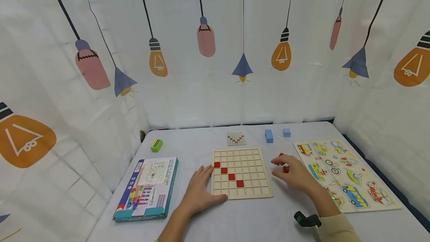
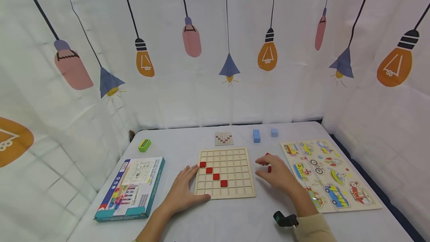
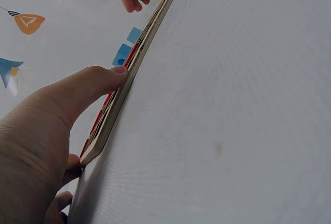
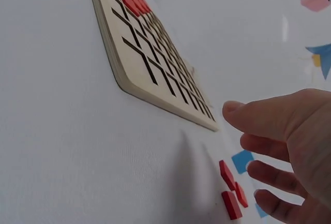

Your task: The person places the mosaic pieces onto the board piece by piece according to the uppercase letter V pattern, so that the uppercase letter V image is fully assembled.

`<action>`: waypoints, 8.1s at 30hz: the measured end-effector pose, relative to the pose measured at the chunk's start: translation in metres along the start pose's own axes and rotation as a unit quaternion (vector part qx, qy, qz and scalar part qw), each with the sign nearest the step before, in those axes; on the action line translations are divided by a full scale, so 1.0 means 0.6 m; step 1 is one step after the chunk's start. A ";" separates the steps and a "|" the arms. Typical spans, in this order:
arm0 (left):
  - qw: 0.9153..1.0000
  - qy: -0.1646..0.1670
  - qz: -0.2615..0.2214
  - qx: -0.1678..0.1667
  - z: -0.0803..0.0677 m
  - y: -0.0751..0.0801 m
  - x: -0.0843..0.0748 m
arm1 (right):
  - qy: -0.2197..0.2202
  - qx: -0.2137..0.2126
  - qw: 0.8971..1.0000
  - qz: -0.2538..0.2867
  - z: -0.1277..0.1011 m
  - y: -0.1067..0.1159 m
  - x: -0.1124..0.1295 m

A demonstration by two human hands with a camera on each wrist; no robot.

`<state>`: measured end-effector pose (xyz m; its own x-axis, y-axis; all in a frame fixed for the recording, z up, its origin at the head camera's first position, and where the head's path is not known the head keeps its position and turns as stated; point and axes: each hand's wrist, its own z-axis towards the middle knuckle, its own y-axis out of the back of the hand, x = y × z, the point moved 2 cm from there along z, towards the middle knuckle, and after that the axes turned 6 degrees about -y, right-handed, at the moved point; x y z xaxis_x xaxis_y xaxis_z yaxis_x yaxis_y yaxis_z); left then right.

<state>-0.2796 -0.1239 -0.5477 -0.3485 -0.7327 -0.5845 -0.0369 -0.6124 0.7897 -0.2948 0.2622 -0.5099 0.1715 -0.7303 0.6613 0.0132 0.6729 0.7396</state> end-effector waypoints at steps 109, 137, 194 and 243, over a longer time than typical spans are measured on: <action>1.000 0.009 -0.010 0.003 -0.002 0.003 0.003 | -0.003 0.047 0.999 0.006 0.038 -0.123 0.083; 1.000 0.015 -0.012 0.010 -0.002 0.003 -0.001 | -0.009 0.053 0.999 0.006 0.029 -0.134 0.089; 1.000 0.003 -0.015 0.005 -0.001 0.006 -0.004 | -0.088 -0.070 0.993 -0.021 0.033 -0.030 -0.030; 1.000 0.005 -0.009 0.002 -0.002 0.001 0.000 | -0.084 -0.079 0.993 -0.016 0.038 -0.045 -0.036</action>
<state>-0.2788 -0.1245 -0.5475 -0.3389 -0.7248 -0.5999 -0.0474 -0.6236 0.7803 -0.3212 0.2570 -0.5415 0.0026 -0.7516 0.6596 0.1719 0.6502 0.7401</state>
